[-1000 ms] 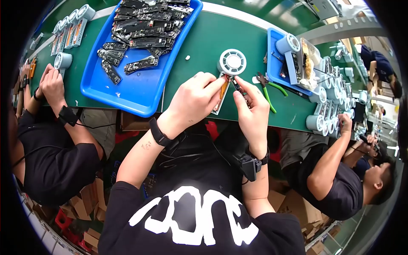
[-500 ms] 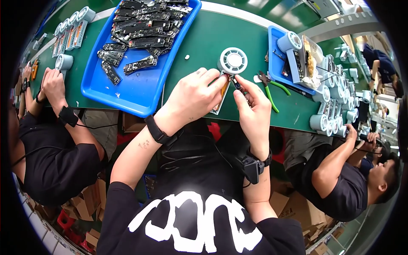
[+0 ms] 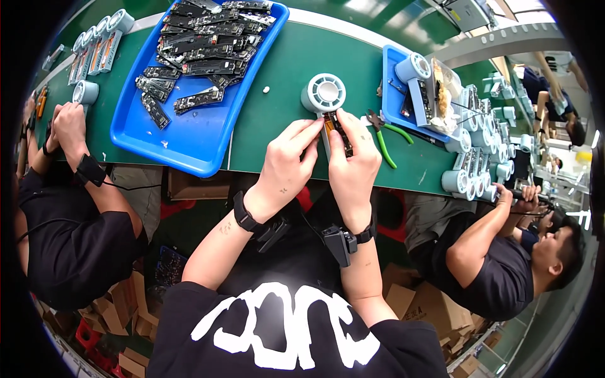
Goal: The person picks up a circuit board from a tray and connects wires from a fan housing to it. They then press the circuit board into the fan housing and repeat the process with another unit.
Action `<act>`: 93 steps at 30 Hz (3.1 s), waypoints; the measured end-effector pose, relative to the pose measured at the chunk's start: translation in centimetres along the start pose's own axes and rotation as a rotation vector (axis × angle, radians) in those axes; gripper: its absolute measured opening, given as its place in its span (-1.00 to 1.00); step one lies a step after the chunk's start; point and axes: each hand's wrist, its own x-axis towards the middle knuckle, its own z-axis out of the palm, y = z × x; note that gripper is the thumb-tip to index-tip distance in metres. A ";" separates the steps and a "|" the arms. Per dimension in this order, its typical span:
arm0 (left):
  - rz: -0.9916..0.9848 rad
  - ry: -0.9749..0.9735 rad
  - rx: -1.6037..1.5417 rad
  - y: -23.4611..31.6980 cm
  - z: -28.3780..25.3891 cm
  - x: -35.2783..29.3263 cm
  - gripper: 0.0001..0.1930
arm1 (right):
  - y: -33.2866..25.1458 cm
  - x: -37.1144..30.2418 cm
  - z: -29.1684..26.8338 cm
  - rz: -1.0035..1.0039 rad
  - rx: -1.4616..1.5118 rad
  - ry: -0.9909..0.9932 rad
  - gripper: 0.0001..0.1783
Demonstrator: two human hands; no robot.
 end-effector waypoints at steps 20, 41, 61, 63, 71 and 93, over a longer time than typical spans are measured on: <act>0.000 -0.001 -0.077 -1.0 -0.6 -0.1 -0.66 | 0.0 -1.2 1.0 -0.122 -0.227 -0.038 -0.64; -0.063 -0.017 -0.208 -1.6 -0.4 0.5 -0.67 | 1.4 -1.4 1.7 -0.219 -0.227 0.015 -0.55; -0.022 -0.064 -0.081 -0.1 -1.2 1.1 -0.66 | 1.7 -1.4 0.7 -0.403 -0.365 -0.017 -0.51; -0.011 -0.037 -0.073 0.1 -1.5 1.2 -0.68 | 1.1 -1.1 0.7 -0.418 -0.421 -0.045 -0.48; -0.069 -0.026 -0.151 0.7 -1.4 -0.4 -0.70 | -0.4 -2.4 -0.1 -0.446 -0.634 -0.109 -0.43; 0.039 -0.012 -0.193 -1.1 -4.8 -1.5 -0.83 | -0.1 -2.2 1.7 -0.456 -0.459 -0.115 -0.46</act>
